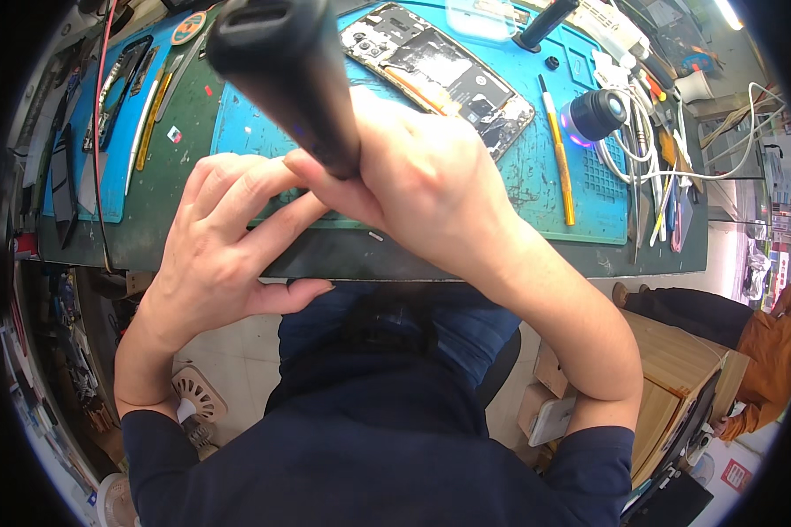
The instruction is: The person uses a magnetic screwdriver to remove and install screws on a disassembled smartphone. They handle the phone's back cover and internal components, then power on the device to verify functionality before continuing with further disassembly.
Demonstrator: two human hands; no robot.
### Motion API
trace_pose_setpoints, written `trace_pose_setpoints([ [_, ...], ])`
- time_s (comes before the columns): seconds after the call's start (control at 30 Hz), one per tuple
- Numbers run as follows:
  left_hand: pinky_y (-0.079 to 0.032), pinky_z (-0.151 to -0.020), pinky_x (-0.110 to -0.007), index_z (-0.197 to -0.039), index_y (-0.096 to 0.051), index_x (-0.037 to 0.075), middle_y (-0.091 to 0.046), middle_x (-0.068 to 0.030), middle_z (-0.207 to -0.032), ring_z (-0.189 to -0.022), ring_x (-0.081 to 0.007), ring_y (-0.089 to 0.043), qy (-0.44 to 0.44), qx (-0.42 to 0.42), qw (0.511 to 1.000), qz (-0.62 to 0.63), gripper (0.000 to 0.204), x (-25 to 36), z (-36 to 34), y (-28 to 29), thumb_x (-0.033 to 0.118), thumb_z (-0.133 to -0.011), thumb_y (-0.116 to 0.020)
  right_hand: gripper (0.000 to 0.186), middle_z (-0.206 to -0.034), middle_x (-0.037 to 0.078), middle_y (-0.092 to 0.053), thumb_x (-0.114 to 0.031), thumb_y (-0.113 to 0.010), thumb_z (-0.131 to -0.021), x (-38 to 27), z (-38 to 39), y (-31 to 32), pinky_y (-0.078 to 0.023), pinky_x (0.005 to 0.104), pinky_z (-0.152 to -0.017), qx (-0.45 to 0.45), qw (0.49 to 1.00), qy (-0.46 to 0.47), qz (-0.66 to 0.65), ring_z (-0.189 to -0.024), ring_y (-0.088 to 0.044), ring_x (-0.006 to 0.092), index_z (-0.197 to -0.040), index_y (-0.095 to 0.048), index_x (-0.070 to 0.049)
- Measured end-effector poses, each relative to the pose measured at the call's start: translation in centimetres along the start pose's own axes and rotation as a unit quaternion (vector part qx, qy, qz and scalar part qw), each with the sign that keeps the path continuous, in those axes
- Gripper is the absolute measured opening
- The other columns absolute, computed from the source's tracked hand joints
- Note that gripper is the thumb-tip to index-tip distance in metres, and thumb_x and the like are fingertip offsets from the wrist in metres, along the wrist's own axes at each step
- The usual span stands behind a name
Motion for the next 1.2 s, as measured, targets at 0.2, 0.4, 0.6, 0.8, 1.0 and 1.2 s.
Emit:
trace_pose_setpoints([
  [0.2, -0.048, -0.104, -0.05, -0.127, -0.075, 0.009, -0.062, -0.0081, -0.135, -0.121, -0.0315, -0.06, 0.0, 0.001, 1.0, 0.002, 0.068, 0.01, -0.05, 0.01, 0.044, -0.07, -0.09, 0.026, -0.077, 0.005, -0.068, -0.016, -0.089, -0.095, 0.03, 0.07, 0.04, -0.047, 0.0306, -0.055, -0.005, 1.0, -0.008, 0.0, -0.061, -0.062, 0.0181, -0.088, -0.068, -0.003],
  [0.4, -0.048, -0.104, -0.05, -0.127, -0.075, 0.009, -0.062, -0.0078, -0.135, -0.121, -0.0314, -0.059, 0.0, 0.002, 1.0, 0.002, 0.068, 0.0, -0.04, -0.01, 0.044, -0.071, -0.09, 0.026, -0.077, 0.005, -0.068, -0.017, -0.089, -0.094, 0.02, 0.0, 0.1, -0.047, 0.031, -0.055, 0.002, 1.0, -0.006, -0.001, -0.061, -0.062, 0.0184, -0.088, -0.068, -0.004],
  [0.6, -0.048, -0.104, -0.05, -0.128, -0.075, 0.009, -0.062, -0.0079, -0.135, -0.121, -0.0316, -0.059, -0.001, -0.002, 1.0, 0.002, 0.068, -0.03, -0.04, 0.0, 0.045, -0.072, -0.089, 0.026, -0.077, 0.005, -0.068, -0.016, -0.089, -0.094, -0.01, -0.07, 0.16, -0.047, 0.0309, -0.055, -0.002, 1.0, -0.009, 0.003, -0.061, -0.062, 0.0181, -0.087, -0.068, -0.004],
  [0.8, -0.048, -0.104, -0.05, -0.127, -0.075, 0.009, -0.062, -0.0082, -0.135, -0.121, -0.0316, -0.059, 0.0, -0.004, 1.0, -0.003, 0.068, 0.0, -0.05, 0.07, 0.045, -0.071, -0.089, 0.026, -0.077, 0.005, -0.068, -0.017, -0.089, -0.095, -0.01, -0.18, 0.15, -0.047, 0.0306, -0.055, 0.002, 1.0, -0.001, 0.005, -0.061, -0.062, 0.018, -0.087, -0.068, -0.004],
  [1.0, -0.048, -0.106, -0.051, -0.128, -0.075, 0.009, -0.062, -0.0083, -0.136, -0.123, -0.0317, -0.059, 0.003, -0.004, 1.0, 0.004, 0.069, 0.01, 0.0, 0.01, 0.043, -0.07, -0.09, 0.026, -0.077, 0.005, -0.068, -0.017, -0.089, -0.095, 0.02, 0.05, 0.05, -0.047, 0.0306, -0.055, 0.0, 1.0, -0.007, 0.003, -0.062, -0.062, 0.0178, -0.087, -0.068, -0.004],
  [1.2, -0.048, -0.106, -0.051, -0.129, -0.075, 0.009, -0.062, -0.0078, -0.137, -0.123, -0.0315, -0.059, 0.003, -0.007, 1.0, 0.002, 0.07, 0.03, -0.04, 0.08, 0.043, -0.07, -0.091, 0.025, -0.077, 0.005, -0.068, -0.016, -0.088, -0.096, 0.06, 0.07, 0.01, -0.047, 0.0305, -0.055, 0.011, 1.0, 0.001, -0.015, -0.061, -0.062, 0.0177, -0.087, -0.068, -0.004],
])
Point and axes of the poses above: each hand's wrist, its own z-axis away from the middle knuckle, its own y-axis out of the back of the hand, x = y × z, the point moved 4 cm from there along -z, towards the middle knuckle
